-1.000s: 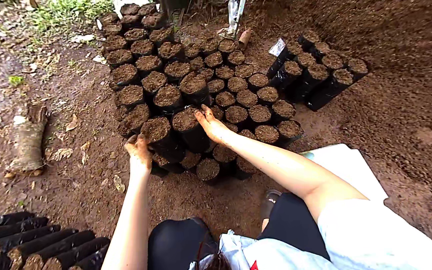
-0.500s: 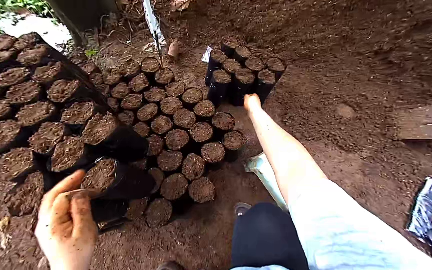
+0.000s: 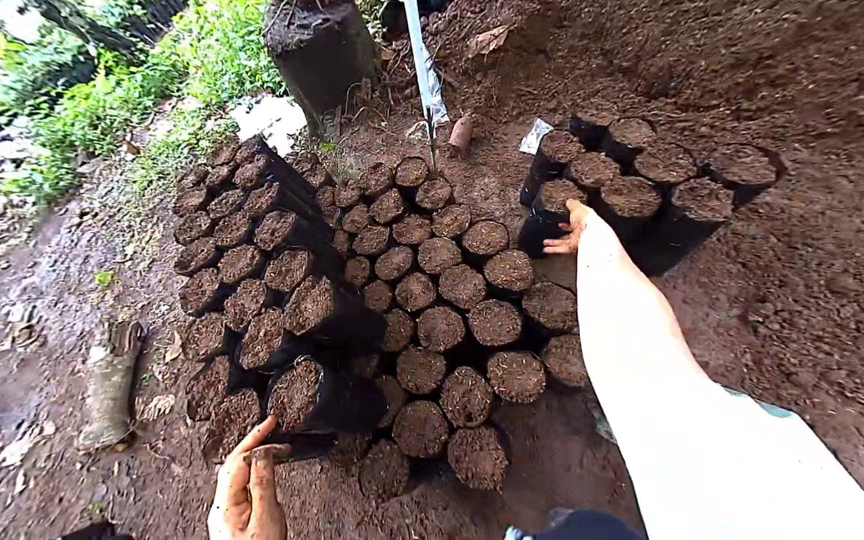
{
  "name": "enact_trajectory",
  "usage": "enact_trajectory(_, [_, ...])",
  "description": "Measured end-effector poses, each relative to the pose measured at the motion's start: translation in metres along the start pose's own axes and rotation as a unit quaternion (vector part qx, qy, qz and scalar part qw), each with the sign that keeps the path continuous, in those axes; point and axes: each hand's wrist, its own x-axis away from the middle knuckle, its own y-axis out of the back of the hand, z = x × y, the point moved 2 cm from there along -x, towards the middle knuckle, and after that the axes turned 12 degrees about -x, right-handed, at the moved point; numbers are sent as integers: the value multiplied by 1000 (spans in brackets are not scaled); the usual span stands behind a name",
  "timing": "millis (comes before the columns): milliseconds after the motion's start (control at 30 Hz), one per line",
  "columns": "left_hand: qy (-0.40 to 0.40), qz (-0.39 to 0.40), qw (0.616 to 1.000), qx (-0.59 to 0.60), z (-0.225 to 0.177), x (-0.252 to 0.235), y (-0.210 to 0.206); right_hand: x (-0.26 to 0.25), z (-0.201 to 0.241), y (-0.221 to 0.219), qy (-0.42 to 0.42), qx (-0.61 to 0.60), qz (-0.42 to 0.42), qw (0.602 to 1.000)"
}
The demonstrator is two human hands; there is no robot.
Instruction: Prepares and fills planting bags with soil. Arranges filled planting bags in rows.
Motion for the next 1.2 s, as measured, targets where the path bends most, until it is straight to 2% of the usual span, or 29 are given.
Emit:
enact_trajectory(100, [-5,6,1000,-17,2,7,6,3,0,-6,16,0,-14,1000])
enact_trajectory(233, [0,-14,1000,-21,-3,12,11,-6,-11,9,74,-25,-68,995])
enact_trajectory(400, [-5,-27,1000,-9,-2,16,19,21,-26,32,115,-80,-139,980])
enact_trajectory(500, [0,-25,999,22,-5,18,21,49,-23,53,143,-24,-133,981])
enact_trajectory(600, [-30,-22,997,65,-11,15,13,79,-10,83,161,52,-128,977])
enact_trajectory(667, [-32,9,995,91,-36,12,-6,103,3,98,169,101,-122,973])
enact_trajectory(700, [-27,57,992,107,-59,9,-21,114,10,105,172,122,-117,970])
enact_trajectory(733, [-13,129,983,128,-88,6,-41,125,18,112,176,143,-116,967])
enact_trajectory(800, [2,291,940,180,-149,-10,-94,155,33,122,183,188,-111,958])
enact_trajectory(867, [0,382,892,241,-204,-30,-156,190,42,128,190,235,-107,947])
enact_trajectory(900, [31,422,858,291,-226,-35,-184,208,45,127,192,267,-104,939])
enact_trajectory(967, [134,512,750,396,-261,-39,-218,245,47,116,196,329,-86,920])
enact_trajectory(1033, [193,529,686,461,-282,-32,-224,281,44,101,198,379,-57,902])
enact_trajectory(1100, [207,520,671,486,-278,-30,-195,307,41,90,188,411,-21,892])
enact_trajectory(1133, [200,514,682,481,-268,-30,-174,316,37,82,185,420,-3,889])
enact_trajectory(1200, [180,494,727,441,-246,-37,-134,334,29,58,193,432,39,880])
